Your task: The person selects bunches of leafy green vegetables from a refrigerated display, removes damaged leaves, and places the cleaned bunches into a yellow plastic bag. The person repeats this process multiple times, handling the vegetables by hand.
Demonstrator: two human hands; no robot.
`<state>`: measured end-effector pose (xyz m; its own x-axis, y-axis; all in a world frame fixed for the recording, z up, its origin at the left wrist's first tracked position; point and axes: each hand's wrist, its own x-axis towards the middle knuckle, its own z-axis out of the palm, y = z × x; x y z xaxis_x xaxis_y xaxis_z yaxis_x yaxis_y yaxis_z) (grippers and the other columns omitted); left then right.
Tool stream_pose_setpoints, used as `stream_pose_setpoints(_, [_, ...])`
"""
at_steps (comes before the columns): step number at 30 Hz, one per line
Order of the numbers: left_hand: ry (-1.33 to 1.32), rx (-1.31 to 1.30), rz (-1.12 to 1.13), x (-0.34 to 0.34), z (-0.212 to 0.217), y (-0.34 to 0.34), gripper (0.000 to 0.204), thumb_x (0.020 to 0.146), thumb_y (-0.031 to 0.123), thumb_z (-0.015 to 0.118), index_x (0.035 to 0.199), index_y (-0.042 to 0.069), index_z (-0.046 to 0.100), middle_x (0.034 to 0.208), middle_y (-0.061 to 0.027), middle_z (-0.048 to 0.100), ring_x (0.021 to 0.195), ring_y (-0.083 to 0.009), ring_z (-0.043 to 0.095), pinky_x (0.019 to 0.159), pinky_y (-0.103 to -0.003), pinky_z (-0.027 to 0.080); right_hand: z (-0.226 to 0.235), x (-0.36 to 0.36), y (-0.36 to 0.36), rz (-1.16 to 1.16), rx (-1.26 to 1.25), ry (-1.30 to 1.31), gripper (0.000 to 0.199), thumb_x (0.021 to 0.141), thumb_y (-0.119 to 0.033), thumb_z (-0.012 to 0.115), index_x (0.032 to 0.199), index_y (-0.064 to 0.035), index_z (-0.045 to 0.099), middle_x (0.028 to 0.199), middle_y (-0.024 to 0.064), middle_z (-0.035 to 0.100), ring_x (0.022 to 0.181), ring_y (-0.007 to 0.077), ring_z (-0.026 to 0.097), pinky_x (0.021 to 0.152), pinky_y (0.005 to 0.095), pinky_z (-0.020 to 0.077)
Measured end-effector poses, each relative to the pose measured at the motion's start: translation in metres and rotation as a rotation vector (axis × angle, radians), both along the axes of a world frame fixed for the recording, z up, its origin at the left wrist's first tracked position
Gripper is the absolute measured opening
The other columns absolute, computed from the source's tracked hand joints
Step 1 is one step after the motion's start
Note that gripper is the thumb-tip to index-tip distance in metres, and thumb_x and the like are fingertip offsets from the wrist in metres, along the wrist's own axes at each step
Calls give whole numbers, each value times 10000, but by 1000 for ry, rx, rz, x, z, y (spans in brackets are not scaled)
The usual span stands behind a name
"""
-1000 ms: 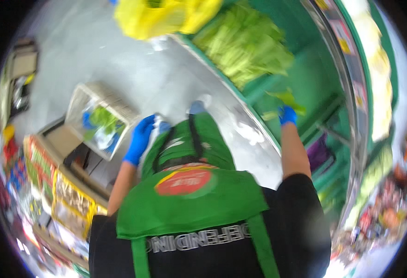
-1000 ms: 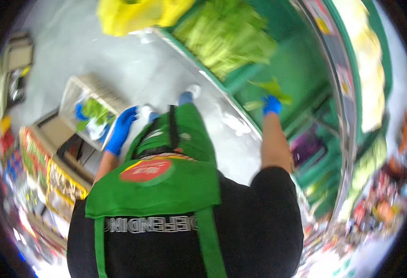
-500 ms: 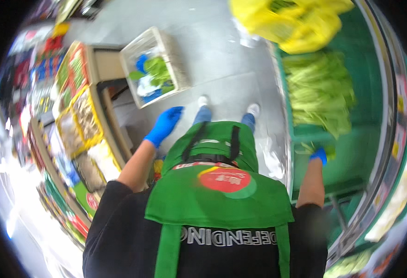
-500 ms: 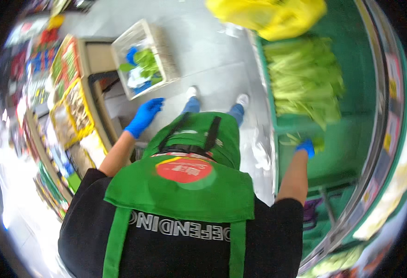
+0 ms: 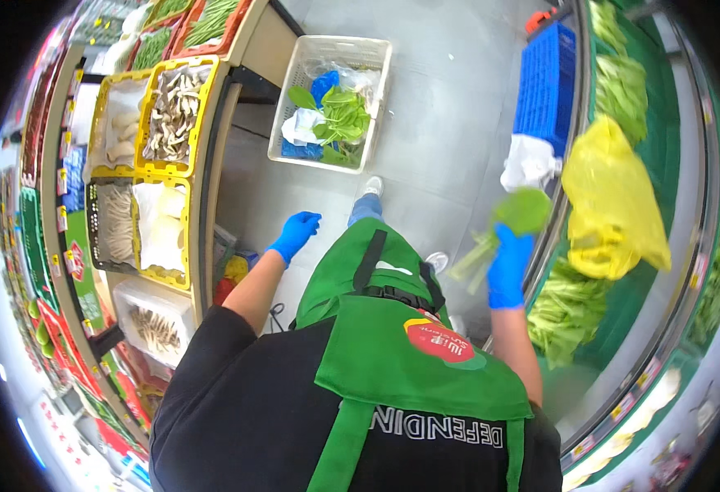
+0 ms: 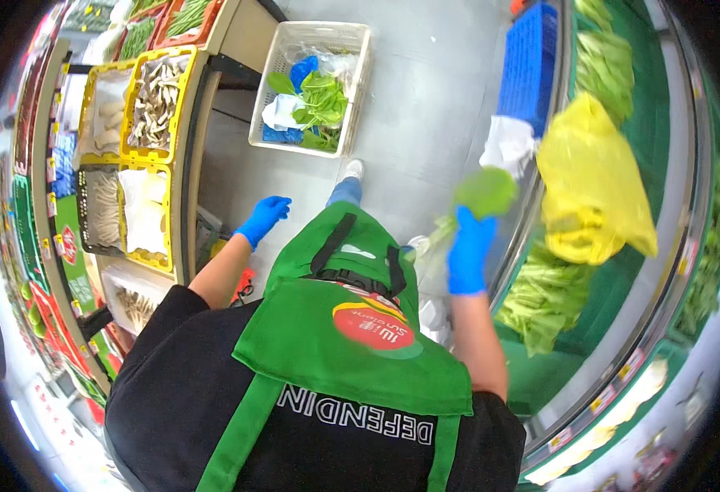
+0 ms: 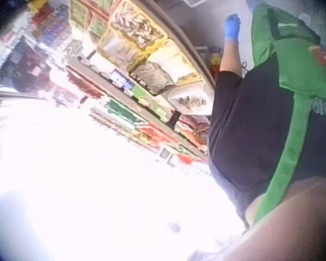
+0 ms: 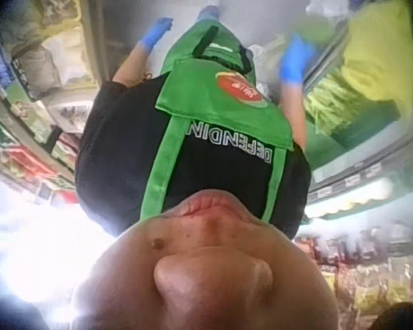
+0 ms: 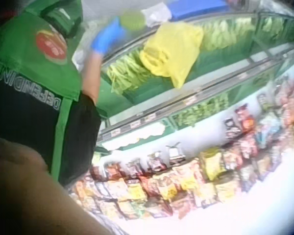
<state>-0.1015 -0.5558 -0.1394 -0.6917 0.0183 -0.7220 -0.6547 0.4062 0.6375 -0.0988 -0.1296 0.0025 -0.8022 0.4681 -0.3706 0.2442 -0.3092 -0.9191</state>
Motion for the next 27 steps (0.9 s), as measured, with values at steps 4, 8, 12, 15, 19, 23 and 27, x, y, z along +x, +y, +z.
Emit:
stream_pose_setpoints(4, [139, 60, 236, -43, 46, -41, 285, 885, 158, 521, 1119, 12, 594, 961, -105, 635, 804, -162, 613, 743, -277, 490, -48, -150, -137, 235, -81, 55, 445, 765, -28, 585, 1200, -14, 492, 1108, 75, 567, 965, 181, 554, 815, 309, 449])
stream_pose_setpoints(8, [149, 73, 398, -40, 69, -80, 286, 896, 162, 521, 1141, 31, 586, 974, -90, 631, 818, -154, 604, 742, -264, 476, -108, -238, -237, 551, 79, -162, 469, 728, -75, 664, 1156, 0, 489, 1047, 116, 584, 931, 208, 577, 713, 343, 489])
stream_pose_setpoints(12, [-6, 4, 483, -13, 57, -112, 317, 899, 180, 523, 1180, 39, 559, 1007, -87, 623, 824, -155, 598, 734, -256, 465, -122, -262, -252, 740, 423, -246, 458, 733, -94, 673, 1147, 7, 504, 1019, 118, 596, 889, 233, 590, 716, 351, 493])
stream_pose_setpoints(15, [-102, 44, 533, -29, 53, -111, 316, 897, 183, 522, 1174, 36, 562, 1019, -89, 621, 831, -151, 597, 728, -253, 464, -153, -245, -218, 813, 426, -224, 412, 745, -92, 660, 1131, -12, 541, 1010, 111, 602, 863, 227, 594, 728, 340, 497])
stream_pose_setpoints(19, [-16, 100, 287, -75, 42, -82, 322, 894, 170, 523, 1181, 30, 559, 1024, -91, 620, 849, -150, 598, 740, -267, 471, -112, -185, -141, 645, 24, -234, 252, 776, -98, 606, 1015, -19, 612, 865, 111, 647, 756, 197, 620, 692, 322, 508])
stream_pose_setpoints(23, [98, 108, -62, -168, 28, -11, 336, 889, 133, 534, 1203, 13, 543, 1043, -90, 616, 887, -153, 592, 804, -301, 477, -18, -124, -51, 528, 48, -179, 197, 833, -61, 563, 1023, -25, 597, 913, 76, 604, 814, 146, 591, 730, 293, 494])
stream_pose_setpoints(27, [570, 225, -451, -247, 91, 156, 390, 866, 88, 570, 1238, -4, 497, 1154, -118, 564, 1002, -186, 553, 899, -321, 435, 98, -62, 25, 25, 401, -55, 153, 845, -31, 547, 989, -18, 598, 915, 68, 600, 854, 145, 587, 772, 284, 482])
